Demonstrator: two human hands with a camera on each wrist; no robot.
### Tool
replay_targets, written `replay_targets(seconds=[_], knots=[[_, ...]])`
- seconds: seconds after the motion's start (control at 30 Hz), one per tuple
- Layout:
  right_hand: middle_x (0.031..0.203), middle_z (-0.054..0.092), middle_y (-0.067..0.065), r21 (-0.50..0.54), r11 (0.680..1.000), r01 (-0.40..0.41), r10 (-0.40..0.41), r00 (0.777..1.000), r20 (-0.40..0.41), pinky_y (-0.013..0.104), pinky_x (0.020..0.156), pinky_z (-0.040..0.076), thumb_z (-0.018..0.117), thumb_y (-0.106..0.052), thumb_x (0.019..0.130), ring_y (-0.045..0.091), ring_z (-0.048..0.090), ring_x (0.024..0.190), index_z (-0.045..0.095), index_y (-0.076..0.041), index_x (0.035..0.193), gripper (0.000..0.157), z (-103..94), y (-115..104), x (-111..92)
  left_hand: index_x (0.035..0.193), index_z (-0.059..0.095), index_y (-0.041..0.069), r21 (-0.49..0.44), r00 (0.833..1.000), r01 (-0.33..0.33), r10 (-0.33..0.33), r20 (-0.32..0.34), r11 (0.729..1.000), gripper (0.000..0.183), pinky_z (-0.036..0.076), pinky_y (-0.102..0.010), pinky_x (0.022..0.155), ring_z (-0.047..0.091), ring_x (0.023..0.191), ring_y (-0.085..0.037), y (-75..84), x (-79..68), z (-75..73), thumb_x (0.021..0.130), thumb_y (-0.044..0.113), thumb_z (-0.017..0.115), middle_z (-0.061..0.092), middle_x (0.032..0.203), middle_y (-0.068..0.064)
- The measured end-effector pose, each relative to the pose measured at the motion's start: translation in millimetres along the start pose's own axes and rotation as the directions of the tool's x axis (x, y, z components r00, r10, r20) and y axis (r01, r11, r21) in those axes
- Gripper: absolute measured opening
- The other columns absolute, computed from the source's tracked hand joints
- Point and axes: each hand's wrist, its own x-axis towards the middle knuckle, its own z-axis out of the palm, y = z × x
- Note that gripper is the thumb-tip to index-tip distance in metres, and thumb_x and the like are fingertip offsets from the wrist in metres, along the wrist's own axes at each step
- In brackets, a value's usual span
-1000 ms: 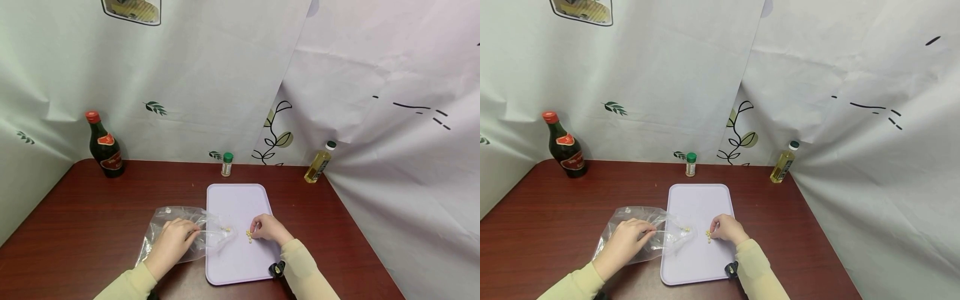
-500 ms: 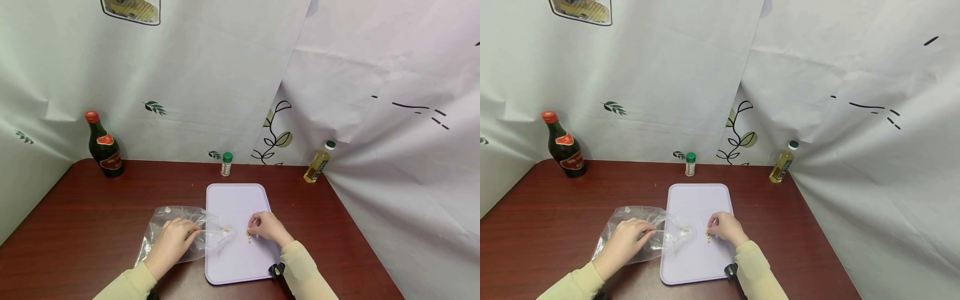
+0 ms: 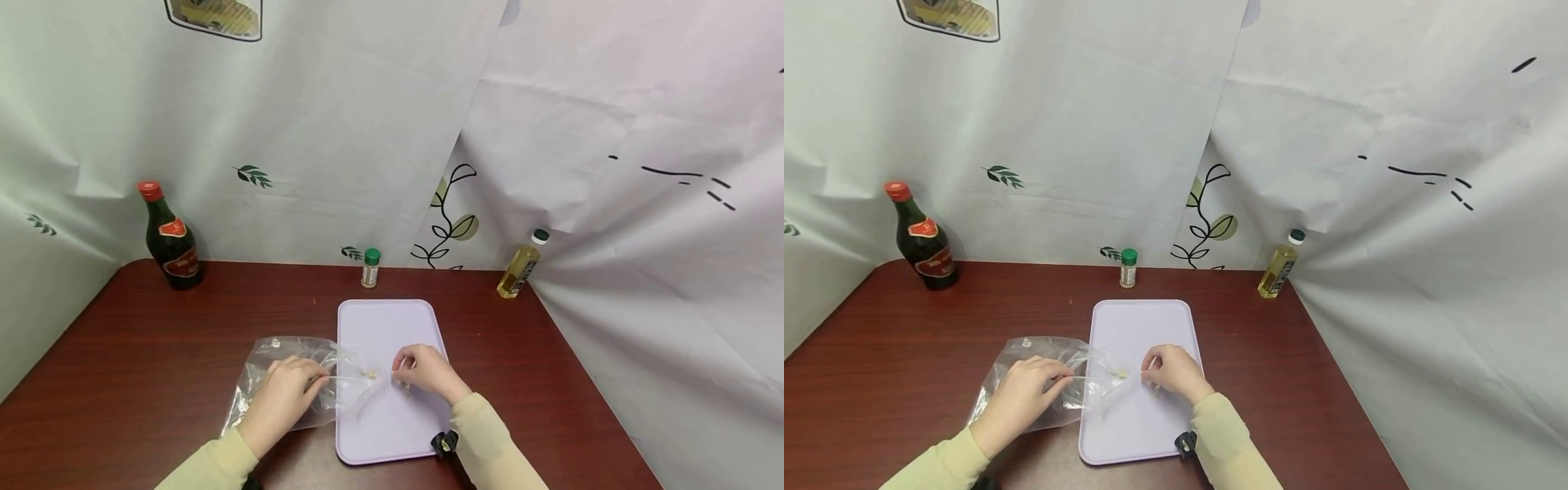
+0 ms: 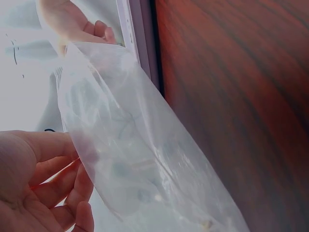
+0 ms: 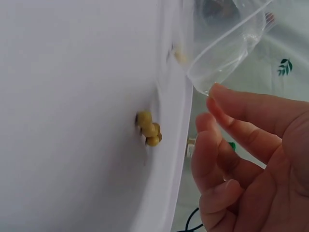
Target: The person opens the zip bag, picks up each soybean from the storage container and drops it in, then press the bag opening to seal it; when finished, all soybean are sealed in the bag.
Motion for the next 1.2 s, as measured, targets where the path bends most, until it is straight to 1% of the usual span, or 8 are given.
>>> replay_targets(seconds=[0.13, 0.37, 0.57, 0.83, 1.07, 1.2], knots=[[0.061, 0.053, -0.006, 0.047, 0.999, 0.022, -0.023, 1.0, 0.02, 0.02, 0.05, 0.037, 0.075, -0.012, 0.078, 0.001, 0.045, 0.053, 0.067, -0.011, 0.075, 0.008, 1.9, -2, 0, 0.078, 0.072, 0.014, 0.005, 1.0, 0.002, -0.002, 0.001, 1.0, 0.012, 0.044, -0.038, 0.071, 0.065, 0.08, -0.018, 0.9, -0.1, 0.1, 0.07, 0.012, 0.082, 0.071, 0.081, 0.002], [0.061, 0.054, -0.005, 0.055, 0.998, 0.04, -0.043, 0.998, 0.039, 0.02, 0.047, 0.038, 0.075, -0.011, 0.078, 0.001, 0.045, 0.05, 0.067, -0.01, 0.076, 0.009, 8.6, -4, 2, 0.077, 0.072, 0.014, 0.005, 1.0, 0.002, -0.002, -0.001, 1.0, 0.013, 0.044, -0.038, 0.072, 0.065, 0.08, -0.019, 1.1, 0.4, 1.3, 0.07, 0.013, 0.082, 0.071, 0.08, 0.002], [0.061, 0.053, -0.007, 0.05, 0.998, 0.023, -0.025, 0.999, 0.039, 0.02, 0.047, 0.038, 0.075, -0.012, 0.078, 0.001, 0.045, 0.05, 0.067, -0.011, 0.076, 0.008, 10.4, -4, 3, 0.077, 0.072, 0.014, 0.016, 1.0, 0.005, -0.005, 0.002, 1.0, 0.012, 0.045, -0.038, 0.073, 0.065, 0.08, -0.017, 2.5, 1.1, 0.9, 0.07, 0.015, 0.082, 0.071, 0.08, 0.003], [0.061, 0.053, -0.007, 0.051, 0.999, 0.003, -0.004, 1.0, 0.023, 0.02, 0.05, 0.039, 0.074, -0.013, 0.079, 0.001, 0.046, 0.051, 0.067, -0.013, 0.077, 0.007, 4.2, 0, -1, 0.078, 0.072, 0.015, 0.02, 1.0, 0.014, -0.015, 0.015, 1.0, 0.012, 0.043, -0.036, 0.071, 0.064, 0.08, -0.016, 2.3, 1.6, -0.1, 0.071, 0.015, 0.082, 0.071, 0.081, 0.003], [0.062, 0.055, -0.005, 0.042, 0.999, -0.008, 0.007, 1.0, 0.018, 0.02, 0.05, 0.039, 0.073, -0.01, 0.078, 0.003, 0.047, 0.053, 0.067, -0.009, 0.078, 0.006, 0.3, 9, -2, 0.078, 0.072, 0.015, 0.017, 0.999, 0.028, -0.029, 0.023, 0.999, 0.011, 0.042, -0.035, 0.071, 0.064, 0.081, -0.015, 2.0, 1.0, 0.0, 0.072, 0.015, 0.081, 0.071, 0.081, 0.003], [0.062, 0.055, -0.005, 0.033, 0.999, -0.022, 0.022, 1.0, 0.005, 0.02, 0.05, 0.039, 0.073, -0.01, 0.077, 0.003, 0.048, 0.054, 0.067, -0.009, 0.078, 0.006, -1.2, 12, -3, 0.078, 0.072, 0.015, 0.018, 1.0, 0.024, -0.025, 0.019, 1.0, 0.012, 0.042, -0.035, 0.071, 0.064, 0.08, -0.015, 2.1, 0.8, 0.3, 0.071, 0.015, 0.081, 0.071, 0.081, 0.003]])
